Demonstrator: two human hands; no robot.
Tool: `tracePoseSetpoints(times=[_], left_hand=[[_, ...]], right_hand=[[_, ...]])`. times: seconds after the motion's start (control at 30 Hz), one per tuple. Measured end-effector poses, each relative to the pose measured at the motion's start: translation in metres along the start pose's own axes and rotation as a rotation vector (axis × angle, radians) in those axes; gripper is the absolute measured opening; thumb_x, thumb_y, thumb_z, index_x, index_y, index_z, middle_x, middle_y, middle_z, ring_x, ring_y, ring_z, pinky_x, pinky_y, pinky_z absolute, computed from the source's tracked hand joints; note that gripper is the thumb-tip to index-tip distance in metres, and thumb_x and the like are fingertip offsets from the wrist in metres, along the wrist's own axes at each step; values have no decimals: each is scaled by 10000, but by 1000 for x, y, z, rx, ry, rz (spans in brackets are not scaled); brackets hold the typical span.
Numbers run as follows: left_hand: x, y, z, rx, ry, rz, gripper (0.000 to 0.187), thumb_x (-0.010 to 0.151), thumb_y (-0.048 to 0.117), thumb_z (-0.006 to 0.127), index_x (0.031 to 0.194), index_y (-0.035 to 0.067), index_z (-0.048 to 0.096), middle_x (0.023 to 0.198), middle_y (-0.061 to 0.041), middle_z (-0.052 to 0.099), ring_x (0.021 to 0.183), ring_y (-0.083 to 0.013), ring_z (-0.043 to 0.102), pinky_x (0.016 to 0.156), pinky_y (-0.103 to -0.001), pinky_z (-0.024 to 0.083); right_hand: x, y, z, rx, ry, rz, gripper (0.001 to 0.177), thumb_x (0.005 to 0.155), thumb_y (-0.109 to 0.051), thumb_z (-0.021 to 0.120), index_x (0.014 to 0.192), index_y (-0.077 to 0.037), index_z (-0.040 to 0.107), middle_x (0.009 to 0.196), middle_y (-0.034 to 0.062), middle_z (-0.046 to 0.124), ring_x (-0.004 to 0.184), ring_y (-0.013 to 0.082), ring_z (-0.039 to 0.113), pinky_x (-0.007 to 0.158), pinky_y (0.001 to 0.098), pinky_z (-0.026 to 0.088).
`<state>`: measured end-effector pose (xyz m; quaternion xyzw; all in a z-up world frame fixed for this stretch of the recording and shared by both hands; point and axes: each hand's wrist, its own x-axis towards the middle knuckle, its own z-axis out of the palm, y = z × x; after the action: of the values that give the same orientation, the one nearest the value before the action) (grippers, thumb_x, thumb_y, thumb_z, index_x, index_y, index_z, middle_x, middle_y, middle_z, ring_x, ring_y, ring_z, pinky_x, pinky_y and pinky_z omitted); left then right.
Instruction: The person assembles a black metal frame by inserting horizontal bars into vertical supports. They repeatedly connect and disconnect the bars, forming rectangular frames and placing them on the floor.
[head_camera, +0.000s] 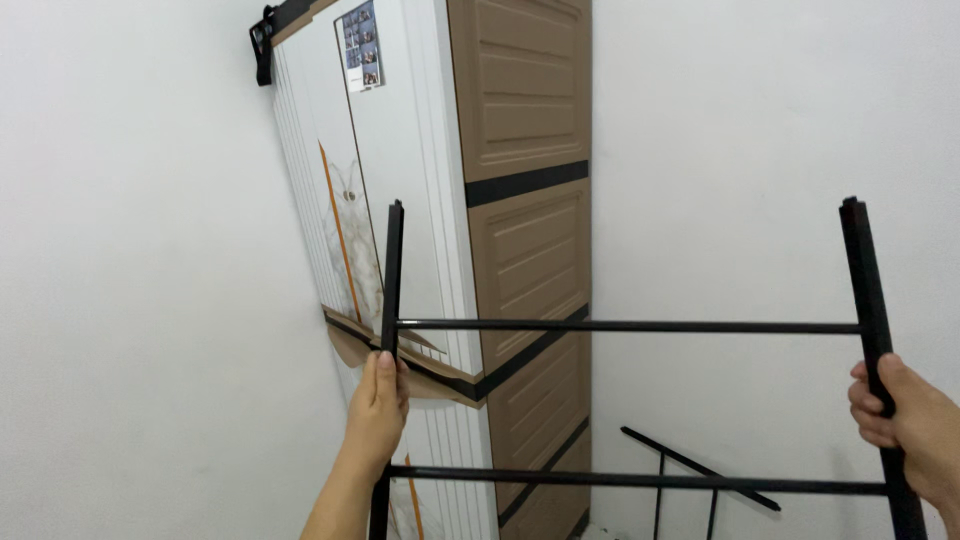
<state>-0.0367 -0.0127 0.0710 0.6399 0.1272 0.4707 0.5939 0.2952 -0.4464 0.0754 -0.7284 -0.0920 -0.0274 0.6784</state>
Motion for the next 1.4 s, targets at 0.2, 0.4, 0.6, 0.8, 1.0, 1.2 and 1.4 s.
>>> tracePoseSetpoints(times=[0.2,0.4,0.6,0.8,1.0,1.2,1.4], left_hand=[[6,-5,9,54,40,116,392,1077,407,385,916,78,525,617,35,371,525,-80,348,462,-248,321],[1,15,14,104,47,119,397,1065,407,375,917,74,533,610,8,418,516,-103,388,462,-272,341],[-4,47,3,11,-37,8,408,1051,406,399,924,60,574,692,-16,516,582,-114,495,528,-297,448],[-6,77,2,-7,-134,-211,470,1020,474,423,953,50,616,675,-55,546,552,-156,523,526,-289,450],[-3,82,9,-10,-123,-91,302,979,422,558,986,120,557,665,33,459,545,-78,404,470,-252,357],[-2,70,10,73,-84,-207,288,997,422,552,948,138,531,599,58,318,495,-75,270,434,-267,242],[-1,59,8,199,-20,-311,303,994,434,555,944,136,545,602,46,322,502,-82,277,438,-271,260]], right_hand=[[-13,-19,3,-42,88,-119,396,1189,-256,218,1124,12,502,639,45,360,471,153,291,411,281,218],[-25,-24,3,9,111,-138,470,1193,-343,177,1164,-18,516,674,69,439,528,153,395,460,294,333],[14,-2,-20,-45,23,-102,587,1166,-474,148,1241,-30,525,722,136,551,560,175,514,467,321,434],[58,10,-51,-74,-23,-243,418,1193,-473,244,1345,-186,508,708,122,541,501,191,473,399,355,399],[39,-7,-41,-8,-65,-357,465,1168,-358,436,811,-62,472,506,28,344,428,158,313,395,318,255],[-5,-34,-6,-122,99,-175,436,1126,-319,485,753,-95,461,523,9,355,437,143,307,424,290,235],[4,-28,4,-82,19,6,422,1093,-332,525,747,-96,473,533,-9,331,448,136,269,441,285,218]])
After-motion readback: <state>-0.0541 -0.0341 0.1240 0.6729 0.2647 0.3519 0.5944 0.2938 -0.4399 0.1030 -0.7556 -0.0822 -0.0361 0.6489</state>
